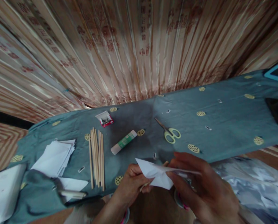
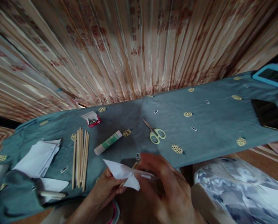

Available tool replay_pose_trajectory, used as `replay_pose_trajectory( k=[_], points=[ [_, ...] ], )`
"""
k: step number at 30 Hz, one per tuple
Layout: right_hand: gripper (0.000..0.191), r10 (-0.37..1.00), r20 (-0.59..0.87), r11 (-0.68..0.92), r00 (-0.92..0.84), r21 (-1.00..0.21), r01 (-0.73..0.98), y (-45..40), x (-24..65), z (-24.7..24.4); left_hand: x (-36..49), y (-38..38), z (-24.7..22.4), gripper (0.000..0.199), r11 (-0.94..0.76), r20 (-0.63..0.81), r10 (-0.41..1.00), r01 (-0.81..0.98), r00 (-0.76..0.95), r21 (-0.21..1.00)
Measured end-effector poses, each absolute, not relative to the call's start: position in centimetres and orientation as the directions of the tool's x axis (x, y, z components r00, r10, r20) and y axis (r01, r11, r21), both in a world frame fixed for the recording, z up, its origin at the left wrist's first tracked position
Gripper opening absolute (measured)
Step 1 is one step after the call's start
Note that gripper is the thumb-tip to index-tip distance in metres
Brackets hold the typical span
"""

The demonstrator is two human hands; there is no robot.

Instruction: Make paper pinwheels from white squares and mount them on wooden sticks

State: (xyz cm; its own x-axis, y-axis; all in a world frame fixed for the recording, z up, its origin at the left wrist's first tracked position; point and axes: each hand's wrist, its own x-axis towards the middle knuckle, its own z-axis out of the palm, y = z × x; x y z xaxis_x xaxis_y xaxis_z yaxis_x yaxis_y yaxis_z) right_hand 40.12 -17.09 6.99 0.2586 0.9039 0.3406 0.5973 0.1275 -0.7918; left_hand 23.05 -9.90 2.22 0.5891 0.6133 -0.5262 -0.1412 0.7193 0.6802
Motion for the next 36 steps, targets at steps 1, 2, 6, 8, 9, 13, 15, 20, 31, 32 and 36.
replay_pose_trajectory(
  k=[1, 2, 6, 8, 9, 13, 15, 20, 31, 32, 36],
  points=[
    [0.036, 0.897, 0.294, 0.081, 0.33, -0.842, 0.533, -16.9, 39.9, 6.9, 23.1, -9.9, 2.1, 0.035, 0.715, -0.52, 0.617, -0.143, 0.591, 0.685],
    [0.035, 0.898, 0.232, 0.039, 0.374, -0.888, 0.458, -16.7, 39.8, 6.8, 23.1, -9.9, 2.0, 0.035, 0.71, -0.513, 0.62, -0.148, 0.593, 0.688],
    [0.03, 0.927, 0.03, -0.019, 0.373, -0.992, 0.128, -15.5, 39.8, 6.3, 23.4, -10.1, 1.6, 0.034, 0.716, -0.515, 0.619, -0.157, 0.593, 0.68],
    [0.028, 0.94, -0.055, -0.047, 0.338, -0.998, -0.031, -14.7, 40.1, 6.1, 23.6, -10.1, 1.7, 0.037, 0.717, -0.512, 0.618, -0.161, 0.596, 0.678],
    [0.028, 0.944, -0.093, -0.063, 0.315, -0.993, -0.103, -14.3, 40.3, 5.9, 23.7, -10.1, 1.8, 0.038, 0.717, -0.507, 0.62, -0.17, 0.598, 0.676],
    [0.03, 0.944, -0.189, -0.111, 0.27, -0.954, -0.279, -13.2, 40.6, 5.1, 23.9, -10.0, 2.3, 0.043, 0.726, -0.48, 0.629, -0.242, 0.611, 0.644],
    [0.034, 0.939, -0.225, -0.134, 0.259, -0.936, -0.326, -12.8, 40.6, 4.8, 23.8, -9.9, 2.4, 0.038, 0.725, -0.464, 0.632, -0.263, 0.621, 0.637],
    [0.041, 0.922, -0.295, -0.181, 0.25, -0.9, -0.396, -12.2, 40.4, 4.1, 23.2, -10.1, 2.0, 0.025, 0.702, -0.472, 0.652, -0.236, 0.594, 0.672],
    [0.042, 0.906, -0.34, -0.22, 0.254, -0.888, -0.404, -11.5, 40.1, 2.8, 23.1, -11.3, 1.5, 0.033, 0.731, -0.512, 0.651, -0.281, 0.561, 0.622],
    [0.042, 0.905, -0.345, -0.227, 0.248, -0.885, -0.406, -11.5, 40.1, 2.7, 23.0, -11.4, 1.3, 0.033, 0.732, -0.512, 0.649, -0.278, 0.563, 0.622],
    [0.043, 0.907, -0.357, -0.255, 0.222, -0.887, -0.386, -11.4, 39.8, 2.5, 22.9, -12.3, 0.8, 0.033, 0.737, -0.521, 0.649, -0.288, 0.555, 0.611]
  ],
)
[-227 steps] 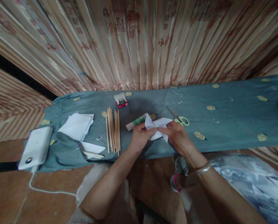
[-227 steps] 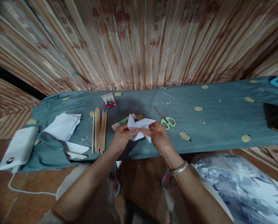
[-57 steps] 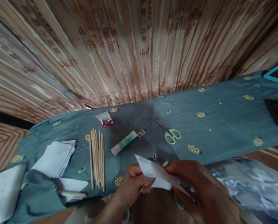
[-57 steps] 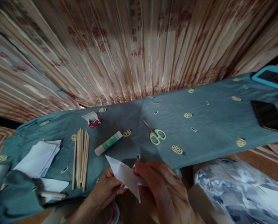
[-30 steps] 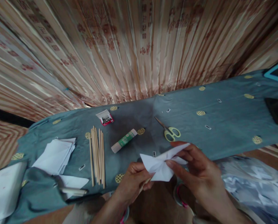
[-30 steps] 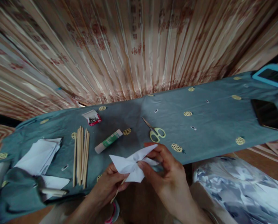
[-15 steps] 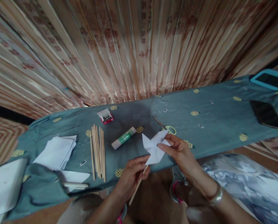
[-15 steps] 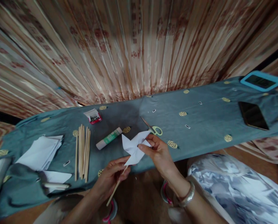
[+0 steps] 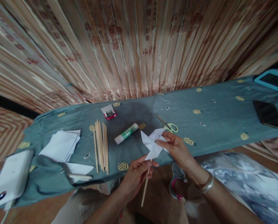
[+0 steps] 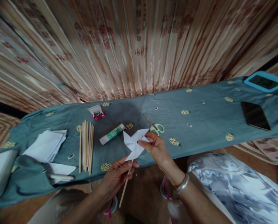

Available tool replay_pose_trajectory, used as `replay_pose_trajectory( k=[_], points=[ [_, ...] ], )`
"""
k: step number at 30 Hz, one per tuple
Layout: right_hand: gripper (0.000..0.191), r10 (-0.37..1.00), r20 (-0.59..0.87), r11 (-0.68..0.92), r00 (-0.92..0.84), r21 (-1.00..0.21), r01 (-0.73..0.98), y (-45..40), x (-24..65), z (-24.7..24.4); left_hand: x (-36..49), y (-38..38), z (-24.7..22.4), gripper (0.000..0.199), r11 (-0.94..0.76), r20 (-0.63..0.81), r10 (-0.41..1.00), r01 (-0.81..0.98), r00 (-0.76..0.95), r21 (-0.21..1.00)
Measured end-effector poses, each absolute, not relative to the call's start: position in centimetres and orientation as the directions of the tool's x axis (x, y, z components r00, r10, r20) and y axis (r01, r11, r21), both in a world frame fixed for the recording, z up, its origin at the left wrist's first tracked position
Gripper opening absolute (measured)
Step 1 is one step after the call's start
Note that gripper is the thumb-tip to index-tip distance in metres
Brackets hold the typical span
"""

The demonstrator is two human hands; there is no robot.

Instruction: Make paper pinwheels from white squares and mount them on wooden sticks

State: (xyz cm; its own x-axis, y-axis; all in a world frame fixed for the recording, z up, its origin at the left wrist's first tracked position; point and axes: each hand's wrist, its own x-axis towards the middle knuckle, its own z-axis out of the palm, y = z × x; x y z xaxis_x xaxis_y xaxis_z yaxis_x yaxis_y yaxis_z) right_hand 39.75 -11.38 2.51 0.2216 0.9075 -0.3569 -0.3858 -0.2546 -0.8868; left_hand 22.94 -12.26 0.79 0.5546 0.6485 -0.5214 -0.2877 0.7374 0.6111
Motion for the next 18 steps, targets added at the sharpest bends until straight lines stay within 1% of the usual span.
replay_pose_trajectory(
  k=[5, 8, 13, 18],
  points=[
    [0.037, 0.914, -0.351, -0.271, 0.205, -0.902, -0.337, -11.4, 39.2, 2.4, 22.8, -13.5, 0.6, 0.029, 0.762, -0.57, 0.632, -0.287, 0.525, 0.58],
    [0.037, 0.916, -0.362, -0.295, 0.174, -0.901, -0.318, -11.5, 39.2, 2.3, 22.7, -14.1, 0.6, 0.031, 0.785, -0.606, 0.611, -0.29, 0.509, 0.548],
    [0.038, 0.916, -0.393, -0.365, 0.082, -0.9, -0.238, -11.4, 39.7, 1.6, 22.6, -14.7, 0.6, 0.047, 0.837, -0.697, 0.547, -0.279, 0.464, 0.471],
    [0.03, 0.923, -0.384, -0.384, -0.015, -0.919, -0.092, -11.4, 40.6, 1.1, 22.5, -15.3, 0.5, 0.057, 0.862, -0.732, 0.507, -0.277, 0.456, 0.425]
  ],
)
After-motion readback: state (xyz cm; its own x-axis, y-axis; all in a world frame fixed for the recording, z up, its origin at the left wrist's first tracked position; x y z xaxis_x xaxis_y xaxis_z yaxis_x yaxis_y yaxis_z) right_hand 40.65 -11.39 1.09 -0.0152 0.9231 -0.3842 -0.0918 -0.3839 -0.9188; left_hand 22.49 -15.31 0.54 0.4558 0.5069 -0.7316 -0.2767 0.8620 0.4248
